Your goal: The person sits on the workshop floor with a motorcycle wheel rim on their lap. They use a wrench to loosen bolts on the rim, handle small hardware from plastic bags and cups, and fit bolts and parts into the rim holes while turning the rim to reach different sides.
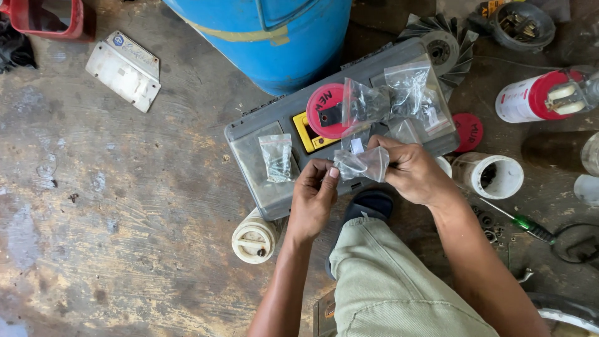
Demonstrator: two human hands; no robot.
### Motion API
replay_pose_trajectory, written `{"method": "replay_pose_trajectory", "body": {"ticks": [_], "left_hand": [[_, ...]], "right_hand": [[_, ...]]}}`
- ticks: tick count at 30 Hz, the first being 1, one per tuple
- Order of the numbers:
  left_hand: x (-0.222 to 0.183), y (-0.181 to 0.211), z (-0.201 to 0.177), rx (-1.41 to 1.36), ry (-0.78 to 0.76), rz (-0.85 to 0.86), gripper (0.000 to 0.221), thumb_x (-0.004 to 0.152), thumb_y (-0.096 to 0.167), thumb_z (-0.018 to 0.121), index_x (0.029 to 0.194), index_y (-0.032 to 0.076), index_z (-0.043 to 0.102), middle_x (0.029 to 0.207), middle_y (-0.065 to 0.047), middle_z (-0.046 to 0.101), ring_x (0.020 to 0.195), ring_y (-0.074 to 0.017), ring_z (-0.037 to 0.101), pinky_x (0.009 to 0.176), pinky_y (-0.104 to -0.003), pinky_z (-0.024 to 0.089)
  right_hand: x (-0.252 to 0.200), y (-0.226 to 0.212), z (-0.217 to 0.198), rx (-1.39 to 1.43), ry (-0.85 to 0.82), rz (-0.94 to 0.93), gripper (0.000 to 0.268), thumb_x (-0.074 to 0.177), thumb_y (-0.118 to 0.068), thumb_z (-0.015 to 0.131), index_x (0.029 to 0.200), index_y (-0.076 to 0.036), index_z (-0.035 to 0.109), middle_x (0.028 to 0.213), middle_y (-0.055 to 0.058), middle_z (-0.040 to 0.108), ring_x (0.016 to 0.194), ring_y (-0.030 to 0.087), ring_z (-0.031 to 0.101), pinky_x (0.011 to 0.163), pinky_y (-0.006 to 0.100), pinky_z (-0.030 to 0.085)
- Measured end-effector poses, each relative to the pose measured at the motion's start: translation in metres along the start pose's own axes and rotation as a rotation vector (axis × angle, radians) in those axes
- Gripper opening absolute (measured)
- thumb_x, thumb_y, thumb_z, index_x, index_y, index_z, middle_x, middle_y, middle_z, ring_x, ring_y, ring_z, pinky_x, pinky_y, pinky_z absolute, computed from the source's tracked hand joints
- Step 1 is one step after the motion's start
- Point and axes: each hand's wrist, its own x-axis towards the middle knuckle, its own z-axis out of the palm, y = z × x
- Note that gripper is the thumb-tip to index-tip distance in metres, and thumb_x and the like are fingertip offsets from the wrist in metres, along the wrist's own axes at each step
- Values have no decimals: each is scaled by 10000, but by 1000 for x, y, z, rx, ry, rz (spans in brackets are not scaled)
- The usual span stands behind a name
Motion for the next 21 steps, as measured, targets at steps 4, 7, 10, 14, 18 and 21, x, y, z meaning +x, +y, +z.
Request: {"method": "replay_pose_trajectory", "body": {"ticks": [4, 7, 10, 14, 18, 21], "left_hand": [[-2, 2, 4, 1, 4, -23, 117, 1057, 104, 594, 1003, 13, 643, 700, -34, 485, 538, -75, 426, 462, -255, 368], [-2, 5, 4, 45, 21, -29, 137, 1050, 118, 615, 990, 3, 658, 672, -38, 501, 533, -61, 421, 448, -242, 357], [-4, 3, 9, 135, 77, -41, 176, 1058, 155, 613, 992, 3, 671, 673, -76, 542, 558, -104, 449, 486, -280, 389], [-3, 4, 18, 274, 174, 15, 198, 1058, 183, 612, 991, 3, 661, 753, -156, 643, 709, -156, 531, 610, -346, 473], [-3, -6, 14, 479, 309, 28, 181, 1058, 191, 580, 1001, 32, 644, 759, -179, 702, 697, -214, 634, 618, -383, 487], [-2, -17, 10, 537, 377, 27, 163, 1037, 206, 594, 1002, 58, 650, 778, -197, 735, 714, -265, 698, 618, -405, 511]], "right_hand": [[2, -7, 1, -71, -68, -11, 228, 917, 23, 684, 716, -81, 716, 780, 38, 553, 720, 158, 495, 754, 325, 479], [6, -16, 2, -105, -74, -23, 258, 905, 40, 674, 676, -77, 678, 784, 41, 521, 718, 159, 465, 745, 341, 470], [5, -7, 7, -80, -91, -29, 274, 898, 56, 659, 664, -86, 675, 782, 31, 519, 736, 146, 484, 764, 334, 476], [9, -9, 16, -195, -67, -10, 258, 885, 3, 692, 649, -98, 668, 744, 9, 524, 676, 149, 498, 706, 295, 468], [12, -12, 27, -335, -35, -28, 193, 837, -38, 750, 669, -70, 660, 764, 62, 537, 666, 225, 550, 690, 349, 486], [12, -8, 33, -428, -12, -35, 190, 833, -70, 756, 680, -61, 643, 774, 78, 538, 673, 276, 577, 692, 355, 499]]}}
